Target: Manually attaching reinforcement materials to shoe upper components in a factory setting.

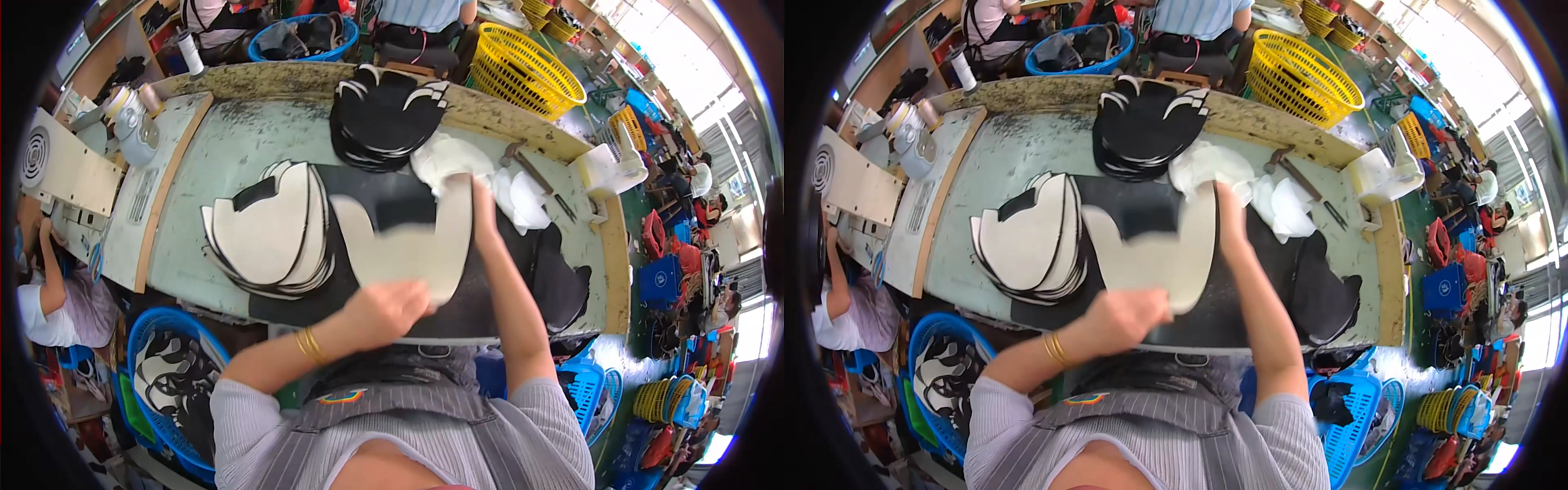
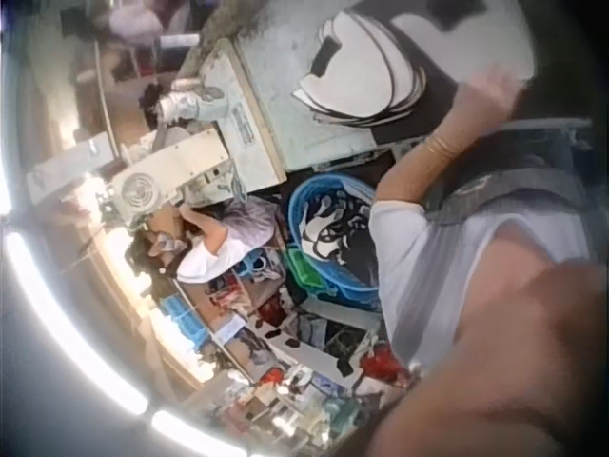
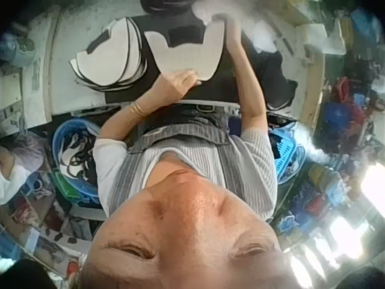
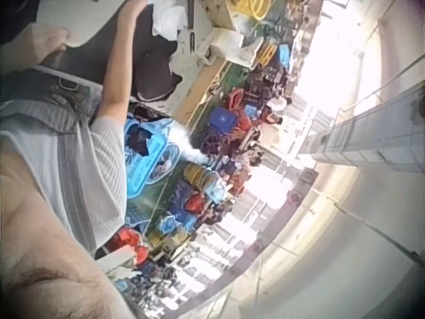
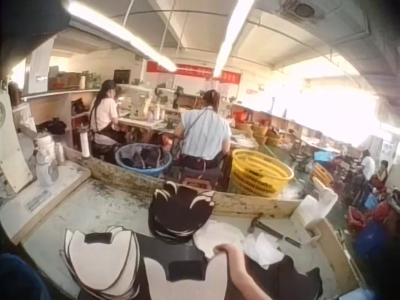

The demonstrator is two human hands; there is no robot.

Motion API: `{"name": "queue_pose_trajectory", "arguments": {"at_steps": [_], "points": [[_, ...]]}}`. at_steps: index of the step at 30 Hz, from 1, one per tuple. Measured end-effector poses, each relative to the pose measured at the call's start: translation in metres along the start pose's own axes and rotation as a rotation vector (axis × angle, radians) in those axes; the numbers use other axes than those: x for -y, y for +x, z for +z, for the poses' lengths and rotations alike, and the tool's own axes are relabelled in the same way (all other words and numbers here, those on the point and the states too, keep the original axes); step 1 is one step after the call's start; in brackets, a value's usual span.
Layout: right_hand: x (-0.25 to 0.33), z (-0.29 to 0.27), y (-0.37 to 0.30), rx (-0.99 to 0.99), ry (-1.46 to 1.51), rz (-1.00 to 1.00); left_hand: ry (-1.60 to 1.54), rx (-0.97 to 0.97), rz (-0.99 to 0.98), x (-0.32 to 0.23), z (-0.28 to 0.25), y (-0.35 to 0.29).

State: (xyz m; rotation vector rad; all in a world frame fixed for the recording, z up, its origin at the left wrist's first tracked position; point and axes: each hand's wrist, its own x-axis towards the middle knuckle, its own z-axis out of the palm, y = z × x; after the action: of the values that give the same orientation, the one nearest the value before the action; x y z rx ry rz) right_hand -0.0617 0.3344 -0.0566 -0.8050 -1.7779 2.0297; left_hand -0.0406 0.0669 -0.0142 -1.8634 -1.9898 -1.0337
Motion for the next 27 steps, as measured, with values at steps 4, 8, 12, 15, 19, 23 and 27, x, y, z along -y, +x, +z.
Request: {"name": "queue_pose_trajectory", "arguments": {"at_steps": [4, 8, 12, 15, 19, 23, 27], "points": [[-0.002, -0.094, 0.078, -0.320, -1.056, -0.410, -0.027, 0.118, -0.028, -0.012, 0.035, -0.030], [-0.012, -0.102, 0.113, -0.404, -0.956, -0.382, -0.147, 0.176, -0.236, -0.003, 0.032, -0.006], [0.054, -0.027, 0.032, -0.094, -0.229, -0.543, -0.483, -0.046, -0.647, 0.007, 0.030, 0.034], [0.059, -0.001, -0.062, -0.108, -0.140, -0.546, -1.042, -0.205, -0.951, 0.012, 0.055, 0.067], [0.012, 0.004, -0.130, -0.165, -0.226, -0.729, -1.602, -0.589, -0.974, -0.010, 0.058, 0.082], [-0.007, 0.000, -0.175, -0.079, -0.520, -0.752, -1.476, -0.573, -0.979, -0.025, 0.051, 0.056], [0.015, 0.004, -0.183, -0.140, -0.545, -0.955, -1.127, -0.464, -0.987, -0.026, 0.032, 0.029]]}}
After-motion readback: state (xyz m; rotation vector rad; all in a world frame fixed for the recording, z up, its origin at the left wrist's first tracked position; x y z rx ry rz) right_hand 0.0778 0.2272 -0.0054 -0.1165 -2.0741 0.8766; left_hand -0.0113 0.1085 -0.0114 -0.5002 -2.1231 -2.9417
